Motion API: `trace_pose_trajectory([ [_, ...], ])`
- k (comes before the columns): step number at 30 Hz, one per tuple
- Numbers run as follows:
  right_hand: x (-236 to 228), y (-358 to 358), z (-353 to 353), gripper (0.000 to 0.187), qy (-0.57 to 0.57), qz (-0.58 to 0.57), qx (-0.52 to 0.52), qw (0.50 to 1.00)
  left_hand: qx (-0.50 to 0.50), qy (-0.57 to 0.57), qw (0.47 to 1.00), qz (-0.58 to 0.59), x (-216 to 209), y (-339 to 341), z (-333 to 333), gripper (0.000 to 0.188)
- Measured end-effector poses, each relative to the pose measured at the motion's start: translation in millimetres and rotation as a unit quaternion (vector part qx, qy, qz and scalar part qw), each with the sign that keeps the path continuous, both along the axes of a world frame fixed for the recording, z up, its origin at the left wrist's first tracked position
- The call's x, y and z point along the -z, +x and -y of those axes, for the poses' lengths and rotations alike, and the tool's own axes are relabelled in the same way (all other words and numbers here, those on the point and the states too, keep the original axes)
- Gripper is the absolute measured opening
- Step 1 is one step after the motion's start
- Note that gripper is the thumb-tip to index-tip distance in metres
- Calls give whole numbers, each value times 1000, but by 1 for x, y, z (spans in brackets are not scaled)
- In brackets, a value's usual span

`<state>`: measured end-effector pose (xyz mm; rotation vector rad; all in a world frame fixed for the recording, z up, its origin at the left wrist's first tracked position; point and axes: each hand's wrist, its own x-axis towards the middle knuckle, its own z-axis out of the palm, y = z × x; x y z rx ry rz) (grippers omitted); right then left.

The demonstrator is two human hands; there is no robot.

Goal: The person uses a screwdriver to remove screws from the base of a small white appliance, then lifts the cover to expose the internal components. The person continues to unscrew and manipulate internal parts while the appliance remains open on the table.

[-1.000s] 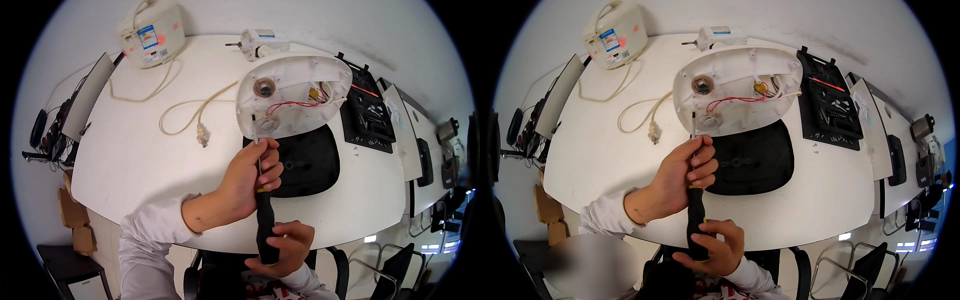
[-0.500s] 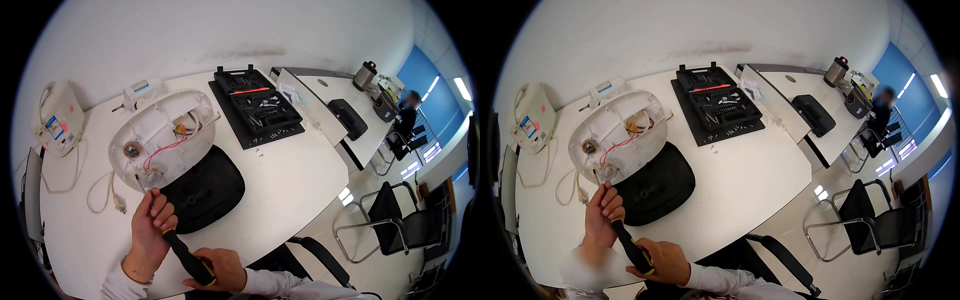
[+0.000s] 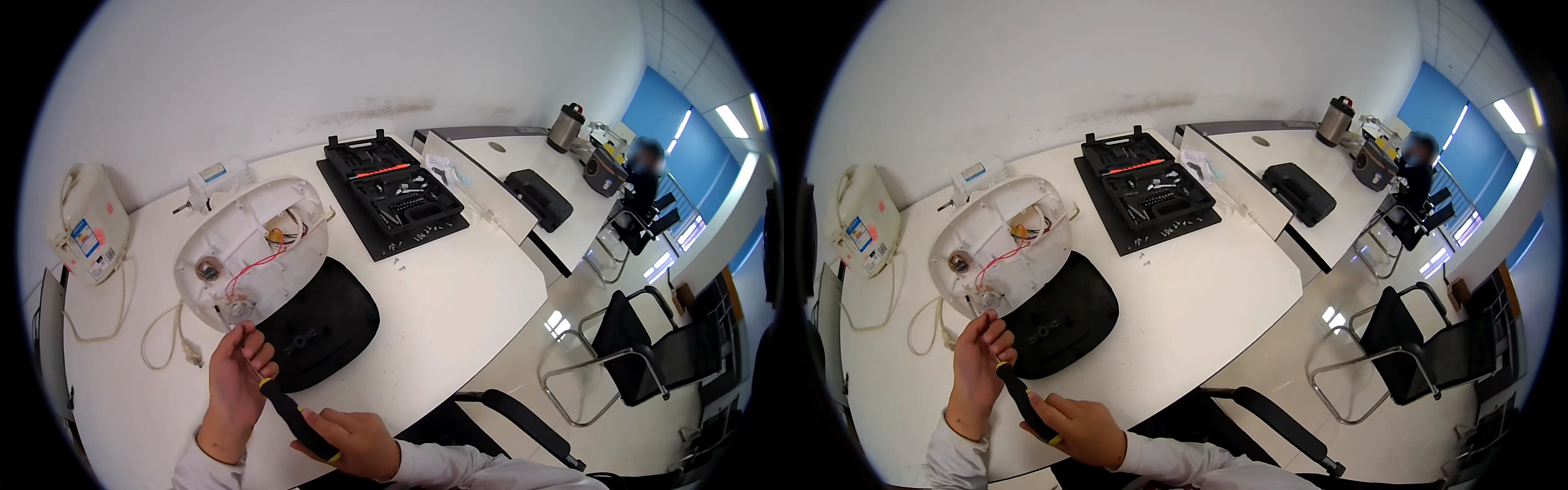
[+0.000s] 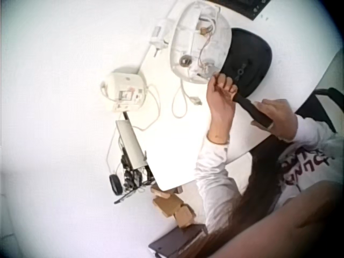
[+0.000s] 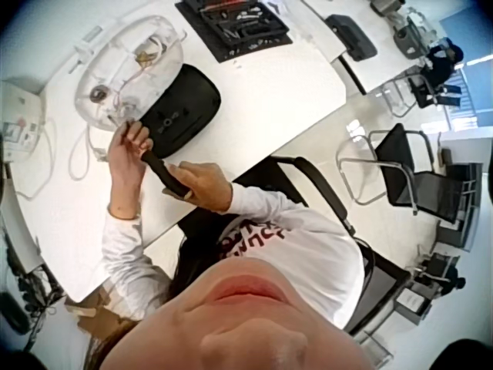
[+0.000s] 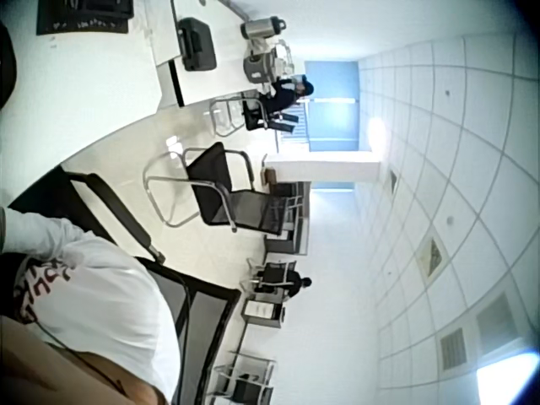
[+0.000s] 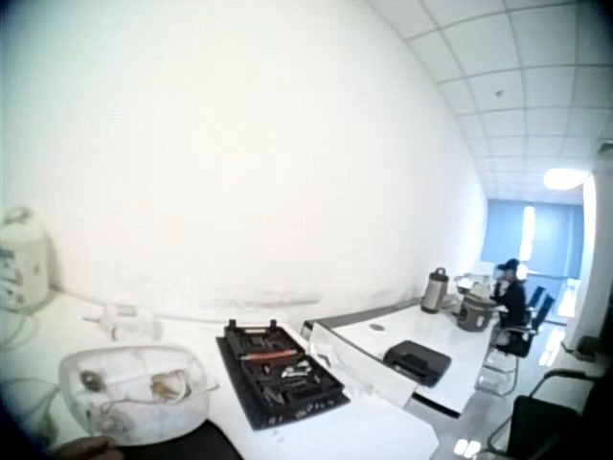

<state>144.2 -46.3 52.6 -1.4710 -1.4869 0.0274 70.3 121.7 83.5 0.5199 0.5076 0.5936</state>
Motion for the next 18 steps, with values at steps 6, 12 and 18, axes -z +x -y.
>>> trace_pose_trajectory([
  [6,-2,0,2,45,-14,11,39,999,30,32,998,-43,-1,-3,-3,13],
  [12,-13,8,6,45,-7,13,49,999,144,376,869,-289,-18,-40,-26,20],
  [18,-15,3,7,49,-52,-10,61,997,-267,642,599,-397,12,-73,-45,29],
])
